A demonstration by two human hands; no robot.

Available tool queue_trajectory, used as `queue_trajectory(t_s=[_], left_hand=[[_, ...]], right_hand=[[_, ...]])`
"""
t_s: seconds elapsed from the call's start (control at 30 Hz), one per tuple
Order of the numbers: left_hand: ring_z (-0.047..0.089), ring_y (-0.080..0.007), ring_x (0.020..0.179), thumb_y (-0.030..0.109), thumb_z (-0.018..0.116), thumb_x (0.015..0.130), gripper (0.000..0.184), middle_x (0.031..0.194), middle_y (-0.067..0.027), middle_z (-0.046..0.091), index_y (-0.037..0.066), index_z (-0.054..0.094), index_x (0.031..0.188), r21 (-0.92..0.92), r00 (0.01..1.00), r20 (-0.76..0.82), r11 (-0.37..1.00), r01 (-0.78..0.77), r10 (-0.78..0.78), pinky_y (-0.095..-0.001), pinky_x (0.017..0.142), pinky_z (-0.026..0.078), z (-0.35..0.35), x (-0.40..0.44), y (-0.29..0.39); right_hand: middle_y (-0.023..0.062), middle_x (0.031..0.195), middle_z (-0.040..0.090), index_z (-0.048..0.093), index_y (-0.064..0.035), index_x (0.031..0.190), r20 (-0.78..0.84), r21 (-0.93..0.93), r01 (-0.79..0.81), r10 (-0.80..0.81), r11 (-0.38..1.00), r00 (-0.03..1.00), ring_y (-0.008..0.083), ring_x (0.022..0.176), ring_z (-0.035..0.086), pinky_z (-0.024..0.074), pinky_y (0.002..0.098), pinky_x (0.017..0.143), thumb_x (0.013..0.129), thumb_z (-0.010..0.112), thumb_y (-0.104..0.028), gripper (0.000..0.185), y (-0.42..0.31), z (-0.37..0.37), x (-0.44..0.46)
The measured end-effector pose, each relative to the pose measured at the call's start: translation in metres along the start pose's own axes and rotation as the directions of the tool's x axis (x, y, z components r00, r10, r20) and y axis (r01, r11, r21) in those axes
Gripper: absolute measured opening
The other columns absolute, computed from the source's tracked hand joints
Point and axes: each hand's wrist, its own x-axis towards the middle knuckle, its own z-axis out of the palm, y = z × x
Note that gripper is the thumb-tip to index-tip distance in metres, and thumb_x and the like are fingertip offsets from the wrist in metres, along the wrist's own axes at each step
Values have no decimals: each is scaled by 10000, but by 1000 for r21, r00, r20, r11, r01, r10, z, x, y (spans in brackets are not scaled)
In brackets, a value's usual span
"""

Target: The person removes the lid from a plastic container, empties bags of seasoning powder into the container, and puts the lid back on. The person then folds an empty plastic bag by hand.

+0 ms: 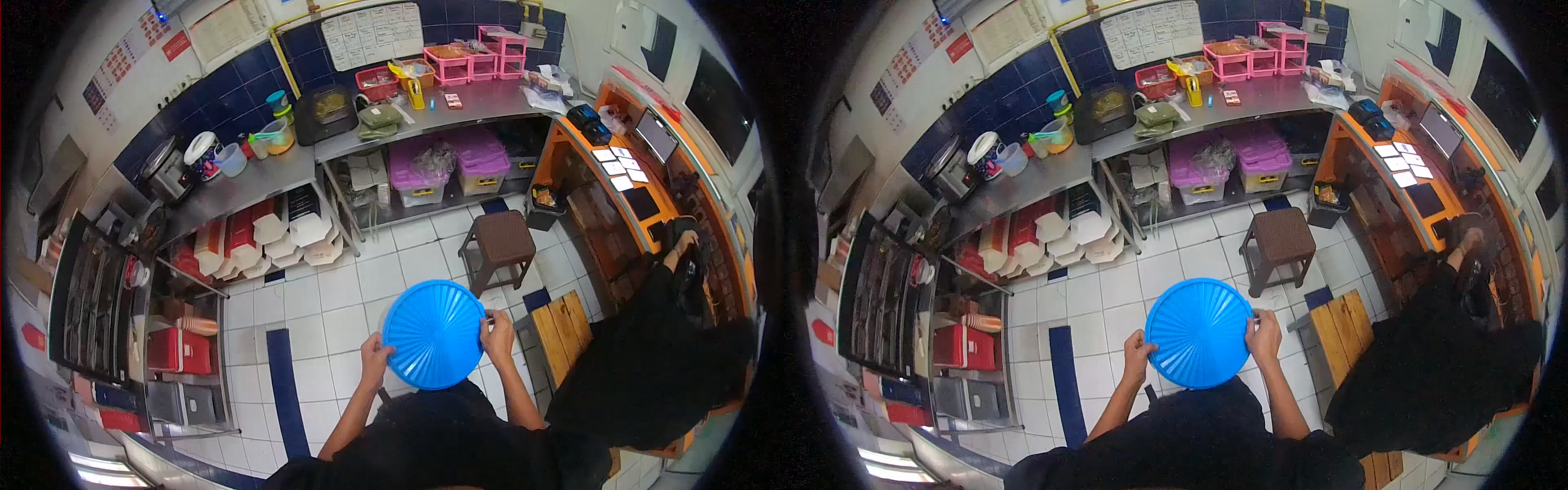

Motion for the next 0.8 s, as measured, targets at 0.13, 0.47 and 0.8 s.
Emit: queue_trajectory(t_s=[0.13,0.47,0.8], left_hand=[[455,-78,629,-1,631,709,180,666,34,480,94,480,688,-72,1000,-20,997,10,-12,-253,558,358,39,125,24],[424,-61,618,227,590,927,217,700,63,451,146,477,759,-414,989,145,907,77,-18,-230,565,329,82,358,121],[524,-98,768,169,582,942,122,820,15,553,100,548,848,-515,933,356,823,239,-48,-258,700,403,136,608,176]], right_hand=[[174,939,633,652,-16,1003,-172,-16,151,-152,988,973,366,890,628,495,432,775,835,674,-88,184,-60,-17,134],[260,934,680,536,7,1128,-236,14,-54,56,998,970,438,857,664,511,480,759,932,586,-130,244,-127,4,342],[36,1013,573,571,-17,1195,-662,146,112,13,983,749,106,881,522,445,269,786,984,585,-134,241,-203,-86,494]])
